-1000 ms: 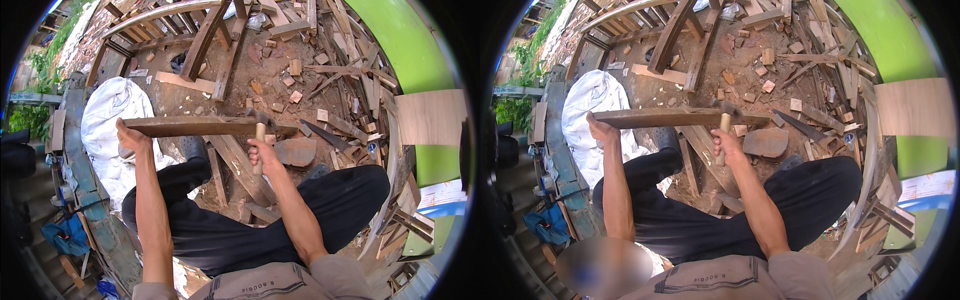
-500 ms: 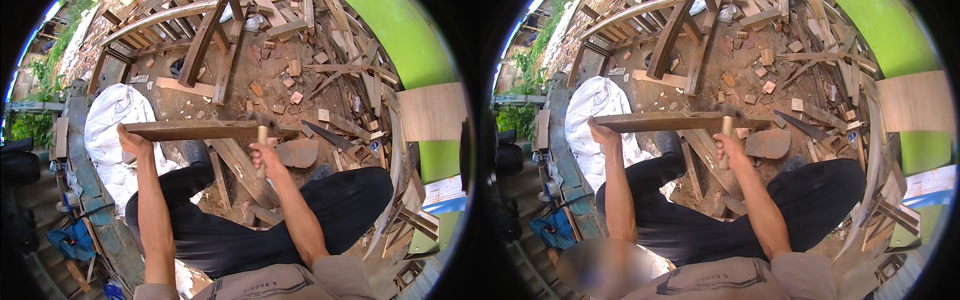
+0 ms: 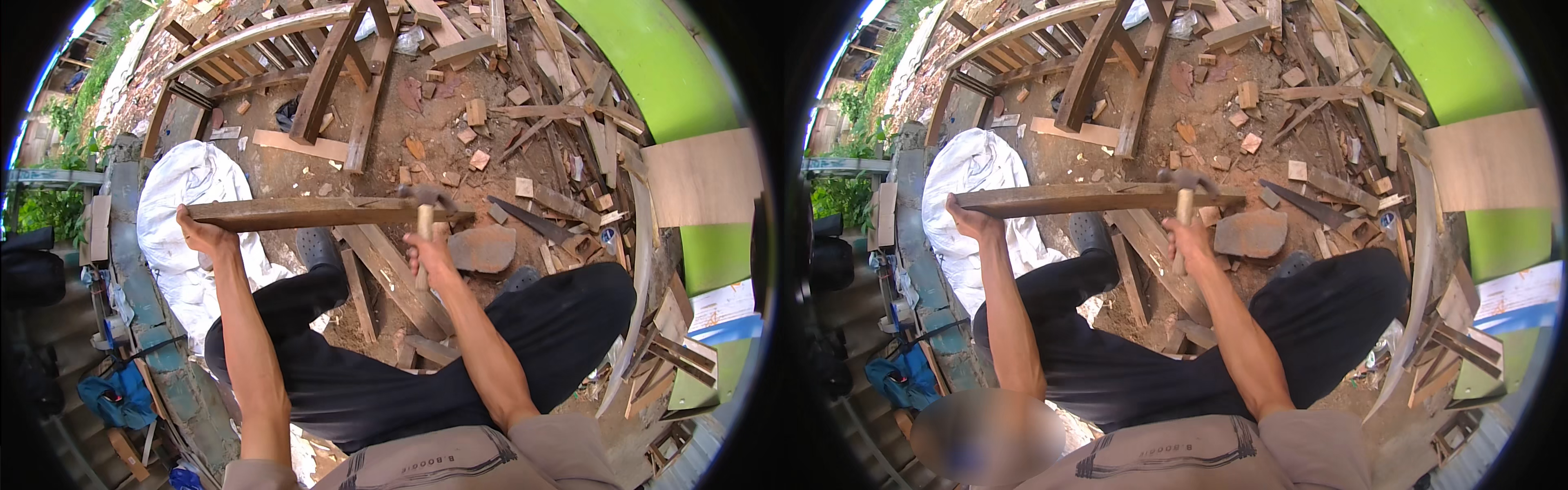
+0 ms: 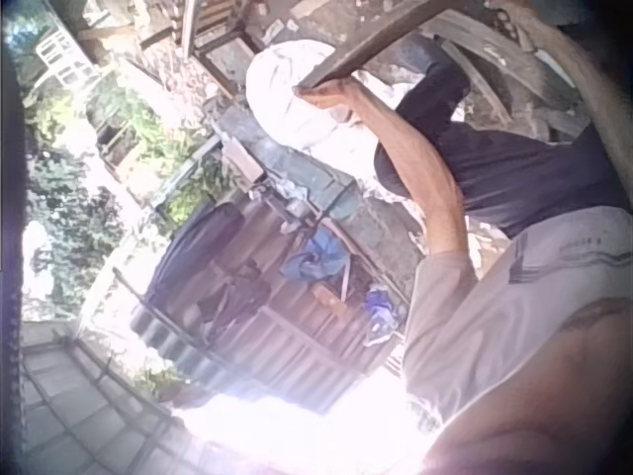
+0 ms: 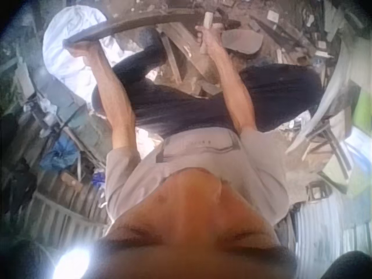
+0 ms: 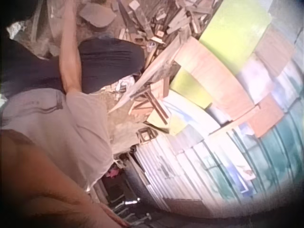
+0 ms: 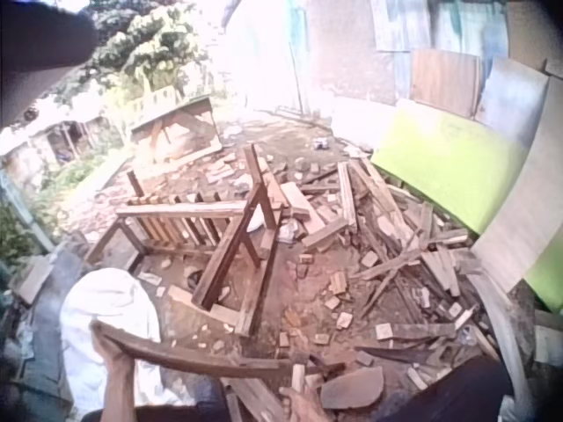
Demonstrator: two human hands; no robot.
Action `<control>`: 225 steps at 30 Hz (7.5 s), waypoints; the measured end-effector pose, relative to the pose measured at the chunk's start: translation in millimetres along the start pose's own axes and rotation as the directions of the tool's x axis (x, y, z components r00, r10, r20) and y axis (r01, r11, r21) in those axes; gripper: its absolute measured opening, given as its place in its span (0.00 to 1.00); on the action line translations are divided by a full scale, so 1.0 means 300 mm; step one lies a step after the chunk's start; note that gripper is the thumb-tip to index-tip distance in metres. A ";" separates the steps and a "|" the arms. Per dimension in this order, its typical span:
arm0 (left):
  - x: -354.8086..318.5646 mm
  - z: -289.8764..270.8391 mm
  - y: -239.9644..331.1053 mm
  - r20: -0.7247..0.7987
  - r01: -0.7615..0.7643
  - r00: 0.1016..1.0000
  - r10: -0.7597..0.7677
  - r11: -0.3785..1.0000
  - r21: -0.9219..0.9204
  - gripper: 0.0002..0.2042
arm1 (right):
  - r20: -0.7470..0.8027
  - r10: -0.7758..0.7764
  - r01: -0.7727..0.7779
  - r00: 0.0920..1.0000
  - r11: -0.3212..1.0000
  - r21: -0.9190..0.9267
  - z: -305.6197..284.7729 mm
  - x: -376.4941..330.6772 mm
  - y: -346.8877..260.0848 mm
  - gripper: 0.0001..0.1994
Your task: The person sits on the ground and uses a hammer to break wooden planks into smaller pieces. They repeatedly position planks and strike them to split the wood, then set the broken pieces aside.
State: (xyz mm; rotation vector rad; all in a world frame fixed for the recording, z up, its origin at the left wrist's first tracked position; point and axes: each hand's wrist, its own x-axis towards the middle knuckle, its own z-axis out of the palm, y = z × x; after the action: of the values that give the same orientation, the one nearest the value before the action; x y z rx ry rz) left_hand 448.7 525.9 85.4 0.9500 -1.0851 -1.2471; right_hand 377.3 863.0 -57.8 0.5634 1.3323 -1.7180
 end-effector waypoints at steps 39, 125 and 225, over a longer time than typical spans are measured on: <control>-0.671 0.368 0.224 0.911 -0.258 0.393 -0.123 0.936 0.238 0.34 | 0.238 -0.825 0.833 0.513 0.545 0.092 0.080 -0.311 -0.499 0.09; -0.613 0.346 0.281 0.476 -0.505 0.624 0.620 0.785 -0.359 0.25 | 0.174 -0.977 0.796 0.125 -0.006 -0.606 0.149 -0.465 -0.427 0.14; -0.288 0.259 0.227 0.157 -0.498 0.844 0.513 0.858 -0.127 0.28 | 0.015 -0.470 0.203 0.883 0.353 -0.913 -0.117 0.055 0.035 0.30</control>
State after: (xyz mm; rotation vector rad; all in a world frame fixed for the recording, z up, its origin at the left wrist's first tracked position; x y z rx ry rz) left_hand 389.5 620.5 160.8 0.4380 -1.3177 -0.9371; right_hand 372.1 889.3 -87.7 -0.1883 2.4387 -0.9158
